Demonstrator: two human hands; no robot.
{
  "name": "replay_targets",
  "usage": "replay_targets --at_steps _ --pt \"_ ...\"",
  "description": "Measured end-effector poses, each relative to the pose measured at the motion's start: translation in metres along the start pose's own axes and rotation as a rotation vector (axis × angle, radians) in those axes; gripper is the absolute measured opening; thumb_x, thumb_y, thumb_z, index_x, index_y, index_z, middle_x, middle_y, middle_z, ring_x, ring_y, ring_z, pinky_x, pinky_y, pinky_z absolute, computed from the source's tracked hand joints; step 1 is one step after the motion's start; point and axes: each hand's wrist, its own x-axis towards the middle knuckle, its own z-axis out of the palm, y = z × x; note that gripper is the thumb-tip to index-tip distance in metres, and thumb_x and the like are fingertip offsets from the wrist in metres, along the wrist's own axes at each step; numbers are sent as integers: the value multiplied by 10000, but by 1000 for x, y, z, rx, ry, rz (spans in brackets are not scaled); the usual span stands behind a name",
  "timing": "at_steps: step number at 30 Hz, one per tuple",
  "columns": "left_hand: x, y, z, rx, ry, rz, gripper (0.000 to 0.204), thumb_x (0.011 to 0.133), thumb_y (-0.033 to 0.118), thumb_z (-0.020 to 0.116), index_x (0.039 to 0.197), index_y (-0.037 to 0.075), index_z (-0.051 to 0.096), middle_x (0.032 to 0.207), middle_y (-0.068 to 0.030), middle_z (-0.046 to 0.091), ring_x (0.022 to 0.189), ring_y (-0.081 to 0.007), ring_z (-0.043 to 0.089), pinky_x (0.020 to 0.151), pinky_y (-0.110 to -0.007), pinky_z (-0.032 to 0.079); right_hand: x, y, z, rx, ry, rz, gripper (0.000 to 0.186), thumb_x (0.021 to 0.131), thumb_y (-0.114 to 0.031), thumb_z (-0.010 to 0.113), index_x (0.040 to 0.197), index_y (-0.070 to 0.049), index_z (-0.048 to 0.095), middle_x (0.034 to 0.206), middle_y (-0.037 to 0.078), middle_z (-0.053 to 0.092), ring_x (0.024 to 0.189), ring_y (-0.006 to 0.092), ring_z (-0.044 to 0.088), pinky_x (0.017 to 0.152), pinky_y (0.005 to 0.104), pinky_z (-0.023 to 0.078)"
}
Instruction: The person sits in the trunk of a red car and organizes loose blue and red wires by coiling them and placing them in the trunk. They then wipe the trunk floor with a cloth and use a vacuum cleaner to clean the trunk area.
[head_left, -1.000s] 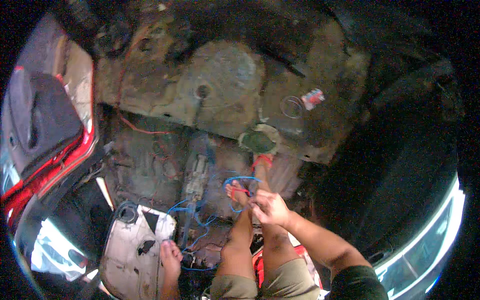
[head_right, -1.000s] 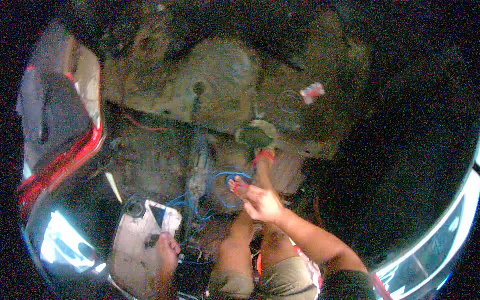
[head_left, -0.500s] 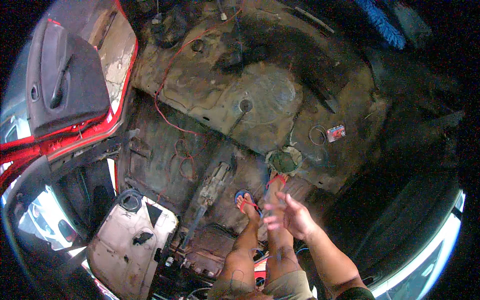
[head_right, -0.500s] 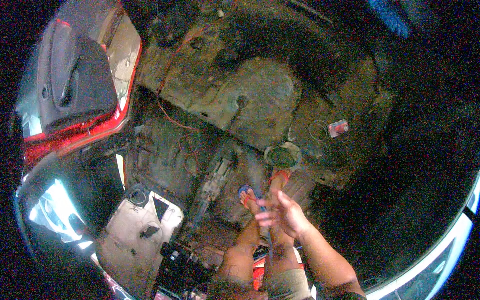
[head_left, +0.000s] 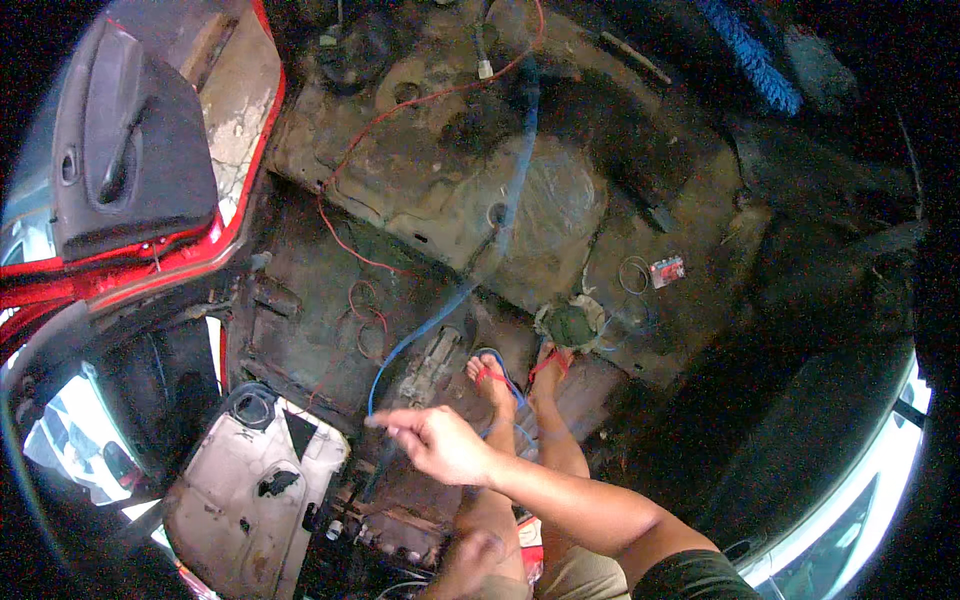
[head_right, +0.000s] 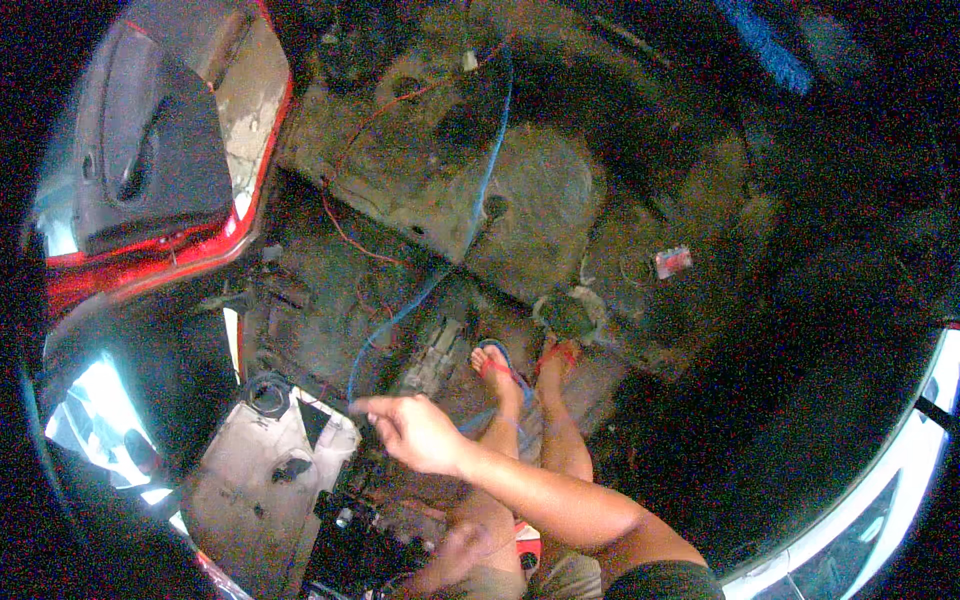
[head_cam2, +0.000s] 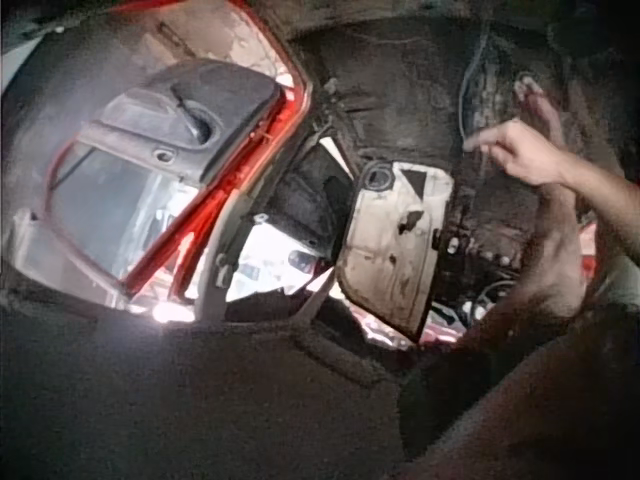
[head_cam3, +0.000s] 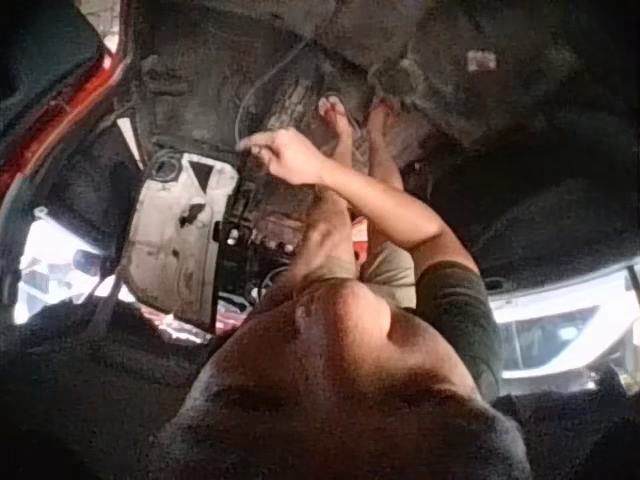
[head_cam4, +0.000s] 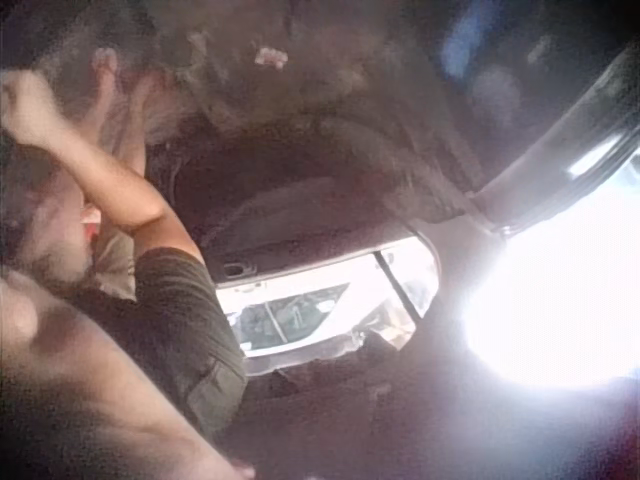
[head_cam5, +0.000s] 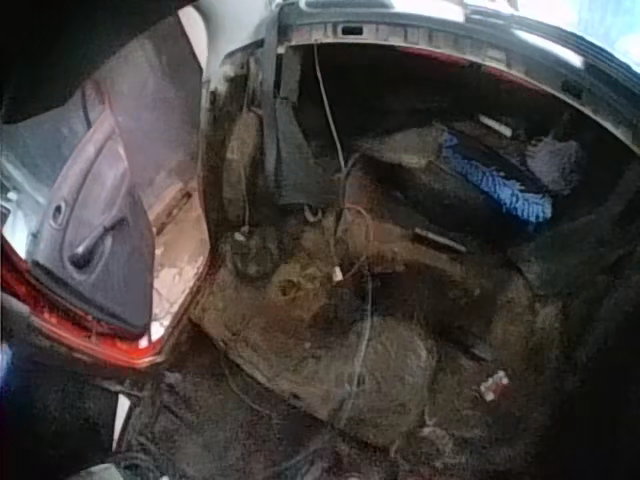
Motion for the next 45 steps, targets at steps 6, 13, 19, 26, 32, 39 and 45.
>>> replay_targets --at_steps 6,13,19,26,32,39,45 --pt "51 0 -95 -1014 407 -260 255 1061 380 516 934 163 473 700 7 464 553 -131 433 502 -305 392 -24 5 12 -164 139 112 306 959 -66 551 1242 -38 663 1039 230 720 958 382 711 855 427 570" --pt "72 48 -124 -913 423 50 259 1074 373 488 1100 116 509 1038 -188 681 918 -330 693 828 -477 568 -93 50 79 -511 -260 219 316 887 -93 609 1199 -97 656 934 210 717 789 403 711 732 493 585" --pt "60 67 -129 -1040 55 125 272 1065 315 539 1102 50 587 699 17 471 570 -83 400 523 -247 342 -111 44 86 -293 -245 191 300 865 -71 617 1162 -81 658 881 208 700 809 388 709 740 477 582" --pt "56 36 -85 -772 148 163 205 1067 221 535 1035 32 608 698 24 494 574 -71 434 534 -242 384 -60 -7 -31 110 214 157 304 916 -92 618 1190 25 676 1041 110 721 975 207 673 905 368 534" --pt "47 -29 23 -922 -226 -4 308 1082 265 515 1140 0 662 947 -39 706 852 -131 637 799 -280 533 -59 -3 -19 142 285 356 313 1058 -285 557 1177 -2 618 882 33 626 798 117 596 749 295 521" --pt "52 -41 -52 309 184 116 616 981 361 630 1332 -132 516 1451 -347 451 1294 -495 503 1100 -501 423 -158 36 14 -89 539 412 459 1101 -408 402 814 -63 497 639 -6 492 548 69 436 487 258 370" --pt "114 156 -101 -108 109 549 653 1049 380 533 1536 -4 328 1526 -247 425 1375 -370 469 1180 -454 331 -211 62 94 88 365 338 410 1111 -265 362 797 -43 504 747 33 534 690 123 490 623 283 416"
